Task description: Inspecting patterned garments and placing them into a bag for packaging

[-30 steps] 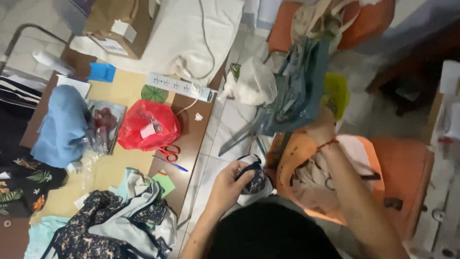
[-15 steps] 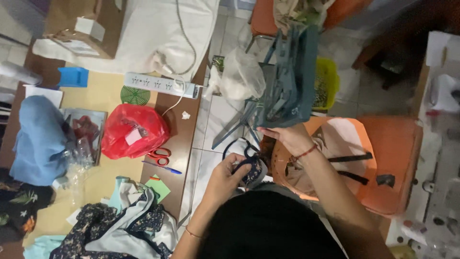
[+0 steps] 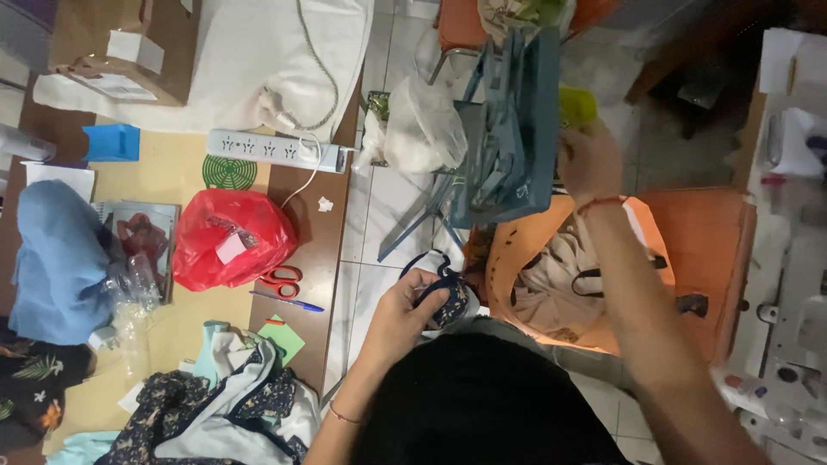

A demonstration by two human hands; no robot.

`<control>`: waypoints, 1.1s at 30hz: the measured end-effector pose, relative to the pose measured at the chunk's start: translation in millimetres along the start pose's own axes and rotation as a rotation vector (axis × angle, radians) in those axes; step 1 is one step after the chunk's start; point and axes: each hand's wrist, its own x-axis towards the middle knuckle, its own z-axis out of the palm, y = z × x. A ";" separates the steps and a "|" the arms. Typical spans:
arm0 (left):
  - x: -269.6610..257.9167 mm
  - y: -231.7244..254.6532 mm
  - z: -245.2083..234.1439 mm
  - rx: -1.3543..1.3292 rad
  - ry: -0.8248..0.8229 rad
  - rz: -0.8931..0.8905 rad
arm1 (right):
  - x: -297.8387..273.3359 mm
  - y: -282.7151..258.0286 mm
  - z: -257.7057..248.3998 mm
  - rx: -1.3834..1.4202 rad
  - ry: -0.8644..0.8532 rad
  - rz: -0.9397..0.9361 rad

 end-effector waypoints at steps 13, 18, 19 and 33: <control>-2.3 -2.1 -7.0 -0.022 -0.013 -0.020 | 7.8 -24.3 -16.7 -0.184 -0.211 -0.024; 1.3 -8.3 -4.3 -0.029 -0.022 -0.023 | 4.8 -32.8 -23.4 -0.111 -0.190 0.003; 2.1 -8.2 -4.0 -0.017 -0.022 -0.019 | 5.4 -25.3 -16.3 -0.112 -0.168 -0.068; 0.1 -5.0 -3.2 0.082 0.002 0.004 | 6.1 -33.6 -35.5 0.161 -0.167 0.040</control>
